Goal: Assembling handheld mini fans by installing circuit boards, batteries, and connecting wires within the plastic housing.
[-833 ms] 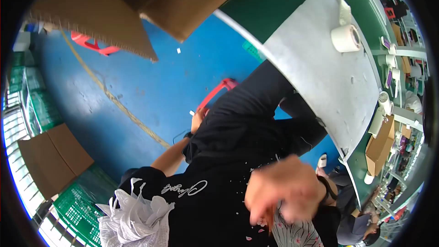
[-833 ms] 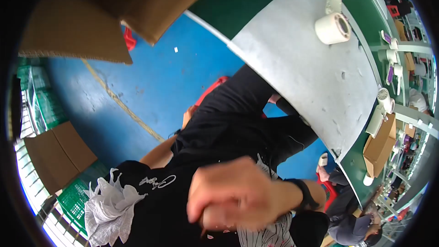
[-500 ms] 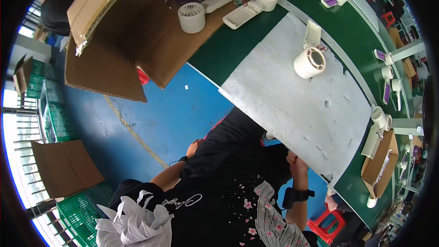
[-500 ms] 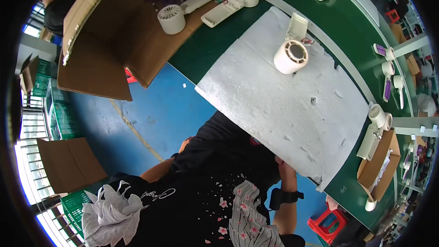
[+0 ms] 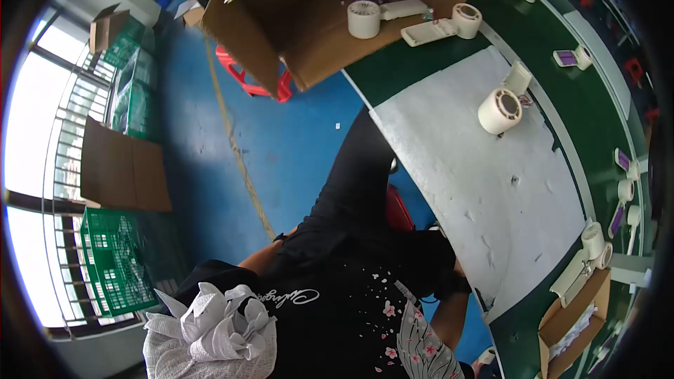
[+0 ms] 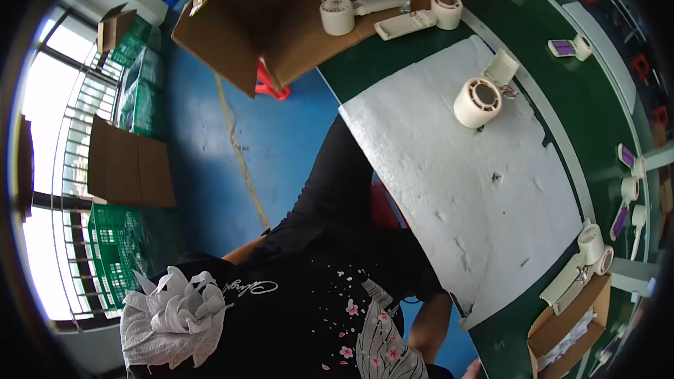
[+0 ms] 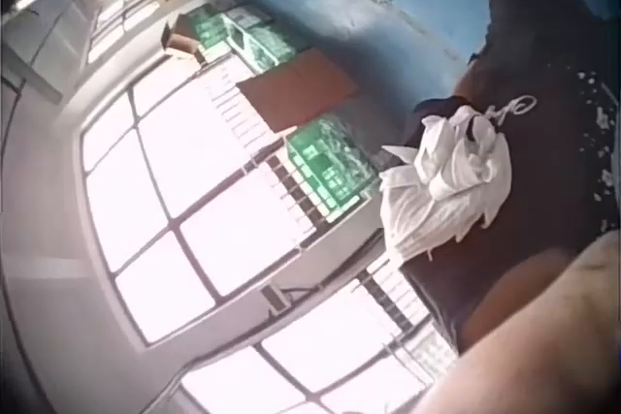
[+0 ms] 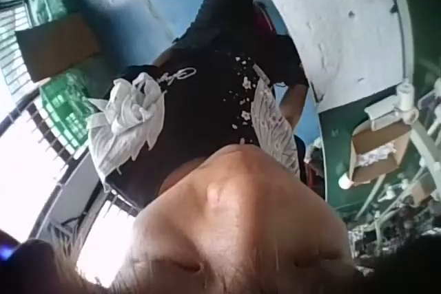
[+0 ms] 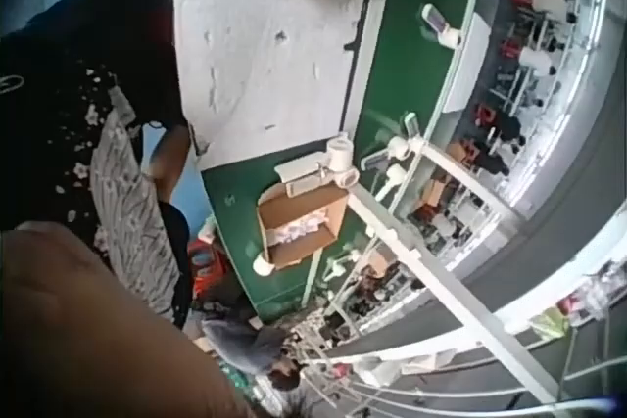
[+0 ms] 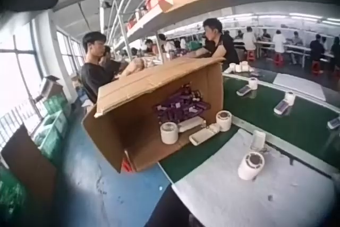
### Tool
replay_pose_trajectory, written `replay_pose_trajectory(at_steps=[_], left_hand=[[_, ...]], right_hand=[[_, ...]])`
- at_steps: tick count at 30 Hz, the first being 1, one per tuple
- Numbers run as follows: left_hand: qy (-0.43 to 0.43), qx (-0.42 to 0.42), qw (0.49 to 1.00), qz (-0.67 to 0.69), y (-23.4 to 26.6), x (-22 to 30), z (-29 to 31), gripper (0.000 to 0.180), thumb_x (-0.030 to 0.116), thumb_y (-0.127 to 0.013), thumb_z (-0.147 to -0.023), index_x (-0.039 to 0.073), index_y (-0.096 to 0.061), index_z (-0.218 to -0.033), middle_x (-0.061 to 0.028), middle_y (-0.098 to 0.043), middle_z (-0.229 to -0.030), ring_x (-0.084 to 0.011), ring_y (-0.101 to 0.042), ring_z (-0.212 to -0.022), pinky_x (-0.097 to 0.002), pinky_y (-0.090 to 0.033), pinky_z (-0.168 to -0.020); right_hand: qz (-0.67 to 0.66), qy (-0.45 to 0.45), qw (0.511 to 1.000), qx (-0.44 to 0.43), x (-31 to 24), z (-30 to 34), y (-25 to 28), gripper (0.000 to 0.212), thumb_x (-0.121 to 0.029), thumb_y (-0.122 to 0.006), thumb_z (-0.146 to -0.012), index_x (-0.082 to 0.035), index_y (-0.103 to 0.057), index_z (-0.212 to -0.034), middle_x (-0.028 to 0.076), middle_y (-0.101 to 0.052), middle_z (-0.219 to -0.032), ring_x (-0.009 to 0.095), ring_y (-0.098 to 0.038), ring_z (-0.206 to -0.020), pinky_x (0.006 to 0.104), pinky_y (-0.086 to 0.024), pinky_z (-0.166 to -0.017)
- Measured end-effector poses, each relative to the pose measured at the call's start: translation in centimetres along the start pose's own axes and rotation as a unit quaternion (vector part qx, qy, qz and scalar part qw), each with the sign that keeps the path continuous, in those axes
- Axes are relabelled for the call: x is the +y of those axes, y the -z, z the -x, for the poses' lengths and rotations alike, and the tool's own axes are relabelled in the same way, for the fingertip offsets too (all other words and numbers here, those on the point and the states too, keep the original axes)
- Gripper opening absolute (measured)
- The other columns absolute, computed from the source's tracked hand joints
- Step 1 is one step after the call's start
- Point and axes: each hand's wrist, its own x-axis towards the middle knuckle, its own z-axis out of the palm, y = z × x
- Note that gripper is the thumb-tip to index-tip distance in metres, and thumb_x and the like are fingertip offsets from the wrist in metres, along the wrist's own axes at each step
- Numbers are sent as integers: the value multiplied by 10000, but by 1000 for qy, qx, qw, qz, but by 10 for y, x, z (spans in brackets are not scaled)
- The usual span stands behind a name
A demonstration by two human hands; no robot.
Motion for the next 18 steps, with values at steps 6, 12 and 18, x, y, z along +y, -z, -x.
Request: replay_pose_trajectory(at_steps=[6, 12, 18], left_hand=[[167, 20, 971, 170, 7, 42, -30, 501, 498, -468, -959, 40, -637, -1070, -71, -613, -829, -214, -601, -688, -372, -502, -660], [165, 333, 900, 228, 129, 116, -103, 412, 329, -552, -954, 34, -577, -1240, -165, -650, -1099, -255, -633, -1017, -353, -518, -831], [45, 307, 950, 27, 175, 156, -113, 533, 293, -709, -801, 129, -545, -1281, -203, -373, -1445, -447, -349, -1311, -535, -334, -1055]], right_hand=[[-42, -20, 996, -80, -37, -56, -11, 251, -313, -518, -986, -139, -498, -807, 24, -477, -752, 93, -403, -570, 245, -327, -486], [-266, -577, 767, -87, -164, -127, -73, 369, -356, -511, -984, -162, -372, -703, -17, -363, -574, 111, -349, -481, 256, -270, -451], [-81, -496, 809, -305, -230, -180, -226, 346, -328, -560, -966, -135, -423, -714, -8, -411, -581, 111, -399, -465, 258, -300, -424]])
